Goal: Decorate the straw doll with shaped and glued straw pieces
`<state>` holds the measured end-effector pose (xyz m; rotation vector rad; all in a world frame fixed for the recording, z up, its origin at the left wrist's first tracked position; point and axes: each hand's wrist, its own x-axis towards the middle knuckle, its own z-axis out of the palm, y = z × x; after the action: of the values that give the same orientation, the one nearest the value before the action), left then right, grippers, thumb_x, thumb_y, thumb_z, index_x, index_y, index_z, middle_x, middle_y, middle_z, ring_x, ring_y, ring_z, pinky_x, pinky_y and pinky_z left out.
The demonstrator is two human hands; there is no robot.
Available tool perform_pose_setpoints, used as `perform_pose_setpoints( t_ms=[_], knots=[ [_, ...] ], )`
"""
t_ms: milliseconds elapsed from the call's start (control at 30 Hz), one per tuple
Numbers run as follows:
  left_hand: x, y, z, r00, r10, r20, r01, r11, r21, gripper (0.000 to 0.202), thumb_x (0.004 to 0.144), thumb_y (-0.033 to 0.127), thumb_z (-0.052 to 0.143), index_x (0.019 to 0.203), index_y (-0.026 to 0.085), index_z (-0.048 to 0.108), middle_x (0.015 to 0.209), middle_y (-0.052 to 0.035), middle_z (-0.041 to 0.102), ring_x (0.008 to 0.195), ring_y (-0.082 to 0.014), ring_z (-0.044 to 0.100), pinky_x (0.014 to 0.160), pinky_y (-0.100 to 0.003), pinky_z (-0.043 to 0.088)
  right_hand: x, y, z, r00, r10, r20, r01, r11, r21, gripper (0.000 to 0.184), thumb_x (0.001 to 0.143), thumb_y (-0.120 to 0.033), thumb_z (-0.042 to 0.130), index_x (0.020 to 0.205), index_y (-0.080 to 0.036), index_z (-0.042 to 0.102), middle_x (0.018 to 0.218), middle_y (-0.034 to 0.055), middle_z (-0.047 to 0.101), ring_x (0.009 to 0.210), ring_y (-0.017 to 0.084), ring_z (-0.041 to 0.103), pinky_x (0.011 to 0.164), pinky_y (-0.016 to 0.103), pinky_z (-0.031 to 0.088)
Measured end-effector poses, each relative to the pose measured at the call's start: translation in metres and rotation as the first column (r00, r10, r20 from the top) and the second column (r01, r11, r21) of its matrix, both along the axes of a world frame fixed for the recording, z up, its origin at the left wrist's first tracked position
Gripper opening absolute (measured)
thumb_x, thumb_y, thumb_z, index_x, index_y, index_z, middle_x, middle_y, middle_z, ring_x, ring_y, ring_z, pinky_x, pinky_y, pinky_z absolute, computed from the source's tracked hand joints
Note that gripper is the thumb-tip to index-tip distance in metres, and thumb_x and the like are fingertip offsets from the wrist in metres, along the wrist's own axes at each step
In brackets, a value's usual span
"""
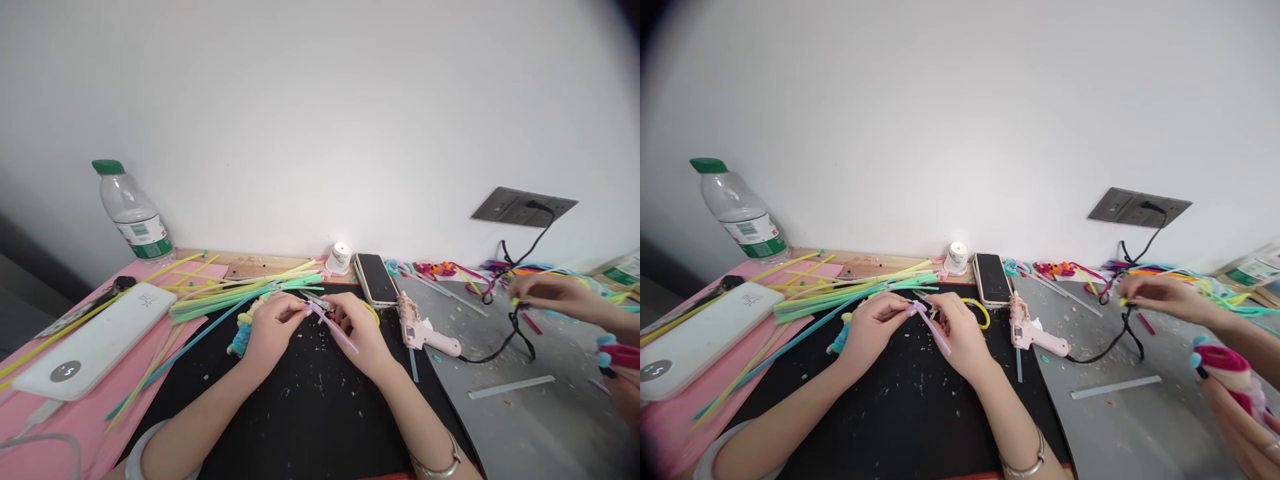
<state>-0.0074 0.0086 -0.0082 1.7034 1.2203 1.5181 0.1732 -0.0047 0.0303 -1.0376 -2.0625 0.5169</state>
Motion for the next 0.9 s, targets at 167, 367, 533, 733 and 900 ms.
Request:
perform_pose_setpoints(
  t_ms=[167,367,533,733,900],
  knots=[
    [-0.001,0.002,-0.001,0.999,0.033,0.011,-0.033,0.999,0.033,0.007,0.075,0.021,0.066,0.069,0.019,0.063,0.078,-0.0024,0.065,0.074,-0.0158,0.063,0.07,-0.029,0.054,0.038,-0.005,0.012,0.94,-0.341,-0.01,0.341,0.939,0.036,0.045,0.078,-0.01,0.047,0.121,-0.022,0.047,0.099,0.0073,0.052,0.074,0.016,0.052,0.058,0.025,0.048],
    [0.0,0.0,-0.001,1.0,0.009,0.027,-0.01,1.0,0.02,0.006,0.075,0.021,0.065,0.07,0.019,0.063,0.078,-0.0027,0.065,0.073,-0.0158,0.064,0.069,-0.029,0.055,0.121,-0.021,0.01,0.633,-0.664,0.397,0.725,0.689,-0.004,0.045,0.069,-0.013,0.048,0.113,-0.017,0.055,0.102,0.0109,0.061,0.091,0.025,0.059,0.076,0.037,0.046],
    [0.002,-0.001,0.001,0.999,-0.006,0.043,0.006,1.0,0.018,0.006,0.074,0.021,0.065,0.069,0.019,0.063,0.077,-0.0025,0.065,0.072,-0.0154,0.064,0.066,-0.028,0.055,0.158,-0.03,-0.006,0.479,-0.626,0.615,0.782,0.623,0.025,0.049,0.065,-0.013,0.05,0.113,-0.017,0.056,0.105,0.0128,0.063,0.096,0.028,0.059,0.08,0.039,0.043],
    [0.002,-0.003,0.003,0.999,-0.024,0.037,0.024,1.0,0.013,0.005,0.074,0.021,0.065,0.07,0.02,0.064,0.078,-0.0025,0.066,0.073,-0.0155,0.064,0.066,-0.028,0.055,0.142,-0.016,-0.008,0.456,-0.571,0.683,0.801,0.598,-0.035,0.057,0.066,-0.012,0.049,0.121,-0.023,0.052,0.114,0.0114,0.062,0.103,0.033,0.055,0.071,0.039,0.041],
    [0.001,-0.002,0.002,0.999,-0.028,0.045,0.027,1.0,0.015,0.005,0.075,0.022,0.065,0.07,0.02,0.065,0.08,-0.0026,0.067,0.074,-0.0161,0.064,0.068,-0.029,0.054,0.142,-0.015,-0.001,0.51,-0.587,0.629,0.788,0.612,-0.067,0.055,0.063,-0.017,0.053,0.118,-0.022,0.054,0.102,0.0096,0.066,0.092,0.029,0.061,0.066,0.033,0.042]
  ],
)
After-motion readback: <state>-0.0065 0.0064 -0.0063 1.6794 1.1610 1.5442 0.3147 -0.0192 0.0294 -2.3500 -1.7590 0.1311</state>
